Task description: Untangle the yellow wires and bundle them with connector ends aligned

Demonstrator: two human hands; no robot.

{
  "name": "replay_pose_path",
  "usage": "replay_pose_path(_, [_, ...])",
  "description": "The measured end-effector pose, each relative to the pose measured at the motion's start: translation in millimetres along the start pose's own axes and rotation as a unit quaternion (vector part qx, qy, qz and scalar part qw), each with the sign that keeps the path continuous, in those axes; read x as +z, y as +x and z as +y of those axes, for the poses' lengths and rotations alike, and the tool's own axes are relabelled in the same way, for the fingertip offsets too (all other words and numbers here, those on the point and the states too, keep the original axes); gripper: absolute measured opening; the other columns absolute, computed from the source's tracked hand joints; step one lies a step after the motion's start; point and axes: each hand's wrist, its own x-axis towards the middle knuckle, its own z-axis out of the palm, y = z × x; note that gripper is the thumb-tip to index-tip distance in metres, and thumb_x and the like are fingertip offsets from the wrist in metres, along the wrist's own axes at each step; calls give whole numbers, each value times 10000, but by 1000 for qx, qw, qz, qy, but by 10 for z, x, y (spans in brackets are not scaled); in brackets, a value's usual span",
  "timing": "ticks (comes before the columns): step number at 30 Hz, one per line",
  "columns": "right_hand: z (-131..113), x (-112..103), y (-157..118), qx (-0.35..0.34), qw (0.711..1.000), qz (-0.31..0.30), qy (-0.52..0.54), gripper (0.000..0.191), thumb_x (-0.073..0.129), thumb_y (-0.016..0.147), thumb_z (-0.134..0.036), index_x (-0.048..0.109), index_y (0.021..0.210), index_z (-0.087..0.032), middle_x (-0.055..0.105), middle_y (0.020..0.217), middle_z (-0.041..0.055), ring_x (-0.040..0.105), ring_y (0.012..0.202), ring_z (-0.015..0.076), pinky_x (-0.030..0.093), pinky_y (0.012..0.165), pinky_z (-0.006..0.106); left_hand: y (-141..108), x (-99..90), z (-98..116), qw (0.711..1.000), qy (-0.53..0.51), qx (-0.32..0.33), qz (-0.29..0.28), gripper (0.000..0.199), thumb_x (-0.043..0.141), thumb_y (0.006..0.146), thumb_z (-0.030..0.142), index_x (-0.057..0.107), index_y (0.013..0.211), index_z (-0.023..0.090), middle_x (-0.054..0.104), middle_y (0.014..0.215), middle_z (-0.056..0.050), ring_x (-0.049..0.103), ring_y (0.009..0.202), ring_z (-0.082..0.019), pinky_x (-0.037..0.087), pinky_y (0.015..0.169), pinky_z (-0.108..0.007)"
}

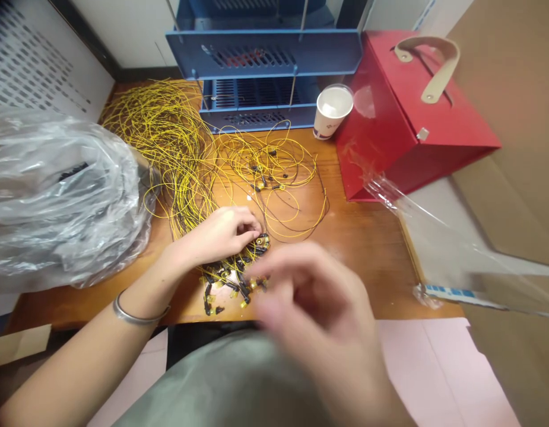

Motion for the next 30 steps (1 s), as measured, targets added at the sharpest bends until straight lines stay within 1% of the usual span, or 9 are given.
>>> replay_pose_path(3, [147, 85, 277, 14, 998, 56, -26, 254, 631, 898, -456, 708, 939, -218, 432, 559, -38, 419, 502, 116, 341, 477, 253, -13, 20, 0, 1000, 0, -8, 6, 172, 563, 874, 194, 734, 861, 186, 722, 858, -38, 637, 804, -185, 480, 786, -348])
replay_pose_path(6, [333, 100, 518, 47, 985, 68, -149, 302, 658, 845, -450, 698, 717, -179, 433, 509, -38, 397, 491, 107, 289, 491, 264, -32, 43, -2, 1000, 0, -10, 13, 167, 573, 883, 213, 737, 871, 188, 721, 834, -34, 630, 772, -179, 475, 760, -339])
replay_pose_path(8, [403, 132, 609, 55, 979, 39, -194, 372, 644, 841, -479, 681, 625, -179, 434, 479, -33, 378, 483, 107, 270, 494, 272, -61, 53, 1, 1000, 4, -4, 20, 177, 568, 898, 226, 742, 892, 193, 722, 873, -38, 629, 829, -193, 472, 803, -354])
replay_pose_path(11, [434, 226, 667, 53, 978, 0, -202, 390, 642, 828, -473, 665, 571, -181, 463, 465, -25, 371, 479, 110, 270, 503, 275, -126, 58, 14, 999, 35, 12, 29, 210, 546, 927, 241, 752, 953, 209, 725, 954, -42, 605, 926, -222, 447, 868, -389])
replay_pose_path(15, [444, 323, 703, 53, 981, 4, -188, 325, 629, 808, -388, 651, 563, -175, 493, 479, -19, 384, 485, 109, 280, 513, 269, -212, 55, 26, 996, 85, 22, 33, 250, 531, 951, 258, 760, 1048, 233, 728, 987, -38, 549, 946, -235, 420, 872, -404])
replay_pose_path(20, [454, 300, 714, 55, 988, 9, -145, 281, 607, 798, -345, 630, 584, -165, 437, 468, -35, 363, 483, 99, 279, 493, 258, -283, 58, 46, 993, 102, 36, 51, 270, 529, 963, 286, 762, 1090, 236, 725, 991, -53, 496, 1027, -256, 373, 889, -415])
replay_pose_path(24, [424, 249, 686, 52, 995, 12, -78, 302, 587, 854, -408, 633, 687, -161, 543, 556, -15, 469, 535, 111, 372, 539, 247, -340, 53, 65, 990, 129, 34, 45, 280, 513, 971, 302, 750, 1110, 250, 725, 1007, -45, 498, 989, -254, 335, 834, -422])
replay_pose_path(27, [397, 240, 653, 55, 998, -19, -5, 288, 623, 855, -419, 655, 754, -151, 629, 647, 16, 552, 597, 130, 425, 583, 256, -389, 51, 65, 992, 115, 28, 51, 276, 500, 981, 298, 726, 1129, 242, 719, 1073, -31, 512, 990, -240, 340, 832, -408])
replay_pose_path(30, [384, 257, 626, 67, 996, -51, 32, 287, 639, 859, -421, 677, 797, -144, 704, 737, 52, 626, 669, 153, 471, 638, 270, -446, 60, 88, 992, 94, 33, 80, 249, 502, 978, 270, 695, 1133, 241, 692, 1174, -11, 518, 1013, -223, 358, 847, -392])
